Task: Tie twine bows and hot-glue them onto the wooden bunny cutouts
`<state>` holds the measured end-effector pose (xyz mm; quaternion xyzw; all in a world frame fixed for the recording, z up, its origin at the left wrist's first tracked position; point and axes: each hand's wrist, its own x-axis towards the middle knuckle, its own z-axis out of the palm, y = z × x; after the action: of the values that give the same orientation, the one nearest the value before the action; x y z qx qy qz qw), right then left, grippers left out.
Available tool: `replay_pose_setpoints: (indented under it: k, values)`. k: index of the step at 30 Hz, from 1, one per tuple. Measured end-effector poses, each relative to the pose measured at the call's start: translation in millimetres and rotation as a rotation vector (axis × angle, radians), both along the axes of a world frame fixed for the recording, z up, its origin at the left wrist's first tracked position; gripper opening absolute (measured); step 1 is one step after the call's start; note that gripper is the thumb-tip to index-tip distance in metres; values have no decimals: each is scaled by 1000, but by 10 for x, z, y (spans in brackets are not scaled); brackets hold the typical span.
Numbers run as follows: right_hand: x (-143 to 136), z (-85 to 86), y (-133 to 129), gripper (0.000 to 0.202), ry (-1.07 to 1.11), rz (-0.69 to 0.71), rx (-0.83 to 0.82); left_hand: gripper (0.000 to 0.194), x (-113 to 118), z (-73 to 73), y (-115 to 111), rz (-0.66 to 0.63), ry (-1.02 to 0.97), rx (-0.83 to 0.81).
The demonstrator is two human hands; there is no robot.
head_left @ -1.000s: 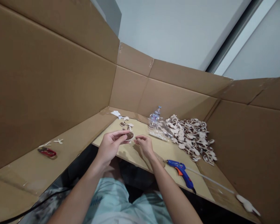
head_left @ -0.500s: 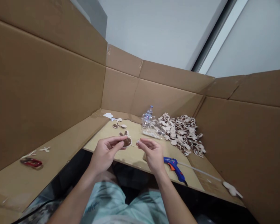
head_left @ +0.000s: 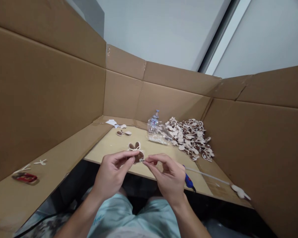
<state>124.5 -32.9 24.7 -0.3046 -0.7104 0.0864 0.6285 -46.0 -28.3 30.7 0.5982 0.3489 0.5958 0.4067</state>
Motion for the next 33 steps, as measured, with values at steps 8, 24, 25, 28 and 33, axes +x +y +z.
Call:
replay_pose_setpoints:
  k: [8,24,25,28,33]
  values:
    - [-1,-18,3,10,59,-37,-83,17,29,7,-30,-27,-8,-4]
    - [136,63,69,36,398,550,-772,11,71,-22,-78,-250,-70,-74]
    - [151,46,93,38,400,600,-792,11,76,-24,-73,-273,-81,-87]
    - [202,24,148,48,384,719,-804,10,85,-38,-39,-317,-96,-118]
    - [252,65,170,48,235,617,-714,6,95,-44,20,-388,-81,-133]
